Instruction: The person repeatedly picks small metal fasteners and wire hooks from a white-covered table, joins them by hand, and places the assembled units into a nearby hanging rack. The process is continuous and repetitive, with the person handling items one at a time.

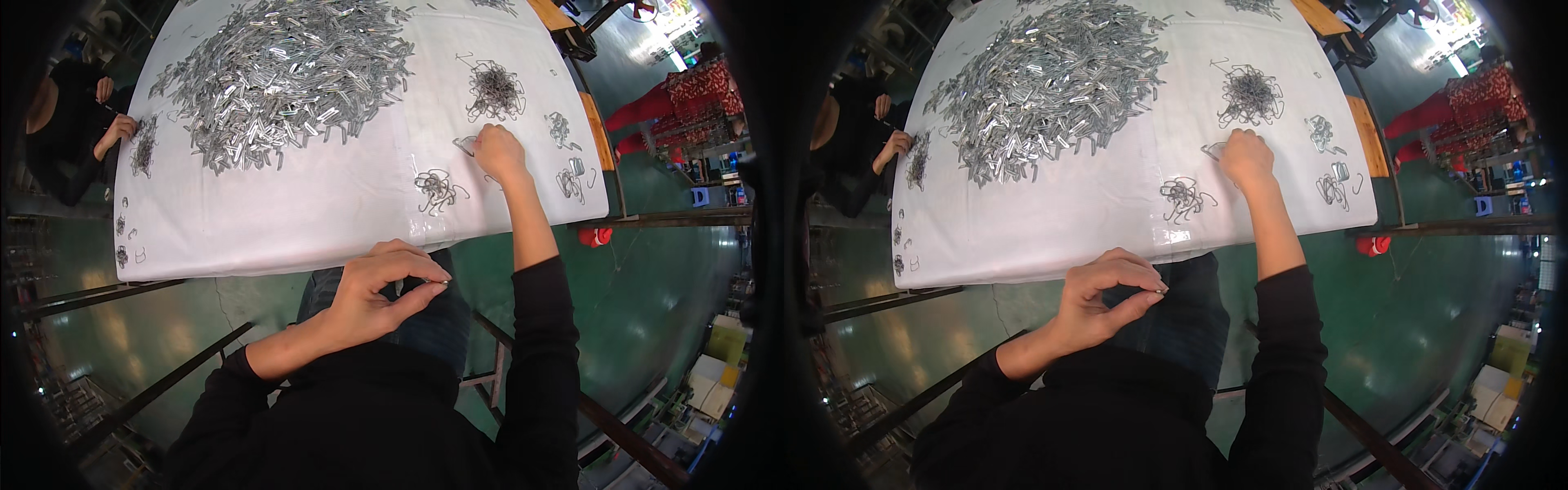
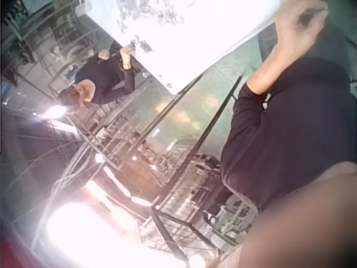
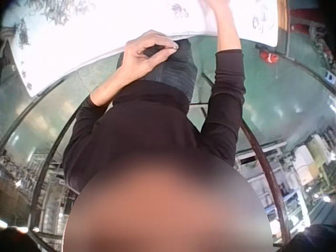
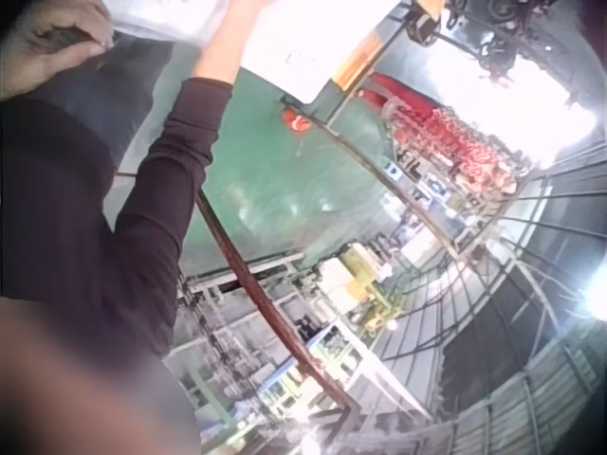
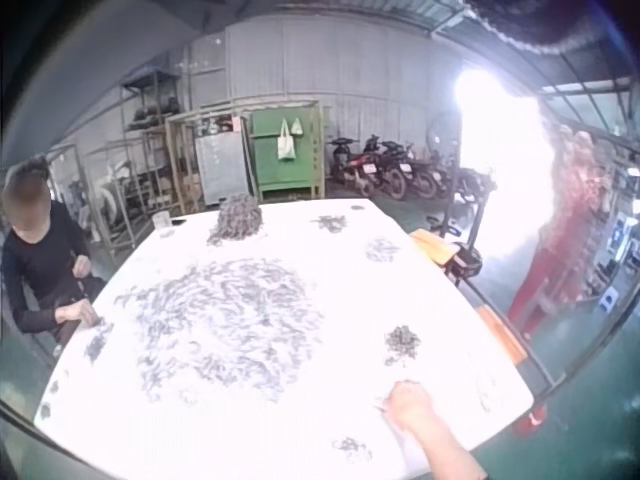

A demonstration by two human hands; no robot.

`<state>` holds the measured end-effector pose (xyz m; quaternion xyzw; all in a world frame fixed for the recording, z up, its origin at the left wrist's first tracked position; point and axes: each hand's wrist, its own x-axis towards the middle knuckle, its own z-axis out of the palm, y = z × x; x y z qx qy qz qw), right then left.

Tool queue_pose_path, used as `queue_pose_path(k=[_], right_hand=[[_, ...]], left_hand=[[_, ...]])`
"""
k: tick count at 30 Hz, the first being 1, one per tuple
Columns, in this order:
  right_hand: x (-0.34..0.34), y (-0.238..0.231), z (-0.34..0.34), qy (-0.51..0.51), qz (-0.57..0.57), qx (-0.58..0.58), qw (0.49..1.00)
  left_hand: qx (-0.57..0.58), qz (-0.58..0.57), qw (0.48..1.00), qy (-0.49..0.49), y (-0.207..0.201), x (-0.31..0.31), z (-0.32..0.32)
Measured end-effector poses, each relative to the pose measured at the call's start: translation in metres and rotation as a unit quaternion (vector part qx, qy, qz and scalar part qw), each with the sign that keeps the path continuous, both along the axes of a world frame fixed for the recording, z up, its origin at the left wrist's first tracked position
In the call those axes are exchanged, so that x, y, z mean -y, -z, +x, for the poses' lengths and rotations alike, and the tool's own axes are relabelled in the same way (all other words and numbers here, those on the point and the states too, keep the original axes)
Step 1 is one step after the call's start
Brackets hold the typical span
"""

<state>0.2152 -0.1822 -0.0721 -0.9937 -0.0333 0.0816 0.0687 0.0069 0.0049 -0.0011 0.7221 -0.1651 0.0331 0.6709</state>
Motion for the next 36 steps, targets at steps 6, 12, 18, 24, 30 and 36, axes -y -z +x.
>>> queue_pose_path(k=[6,12,18,24,30,36], right_hand=[[0.021,-0.012,-0.029,-0.029,0.137,0.078,0.987],[0.014,-0.048,-0.099,0.114,0.611,-0.060,0.781],[-0.006,-0.087,-0.202,0.077,0.785,-0.043,0.614],[-0.019,-0.087,-0.227,0.101,0.790,-0.031,0.604],[-0.029,-0.081,-0.231,0.097,0.730,0.086,0.671],[-0.037,-0.075,-0.234,0.052,0.671,0.200,0.712]], left_hand=[[0.012,0.009,1.000,-0.008,0.004,-0.002,-0.003],[0.011,0.020,1.000,-0.016,0.002,-0.001,-0.007],[0.033,0.033,0.998,-0.040,0.005,0.003,-0.009],[0.040,0.006,0.997,-0.059,0.007,0.009,-0.011],[0.053,-0.004,0.996,-0.069,0.010,0.015,-0.013],[0.098,0.188,0.952,-0.219,0.052,-0.028,0.053]])
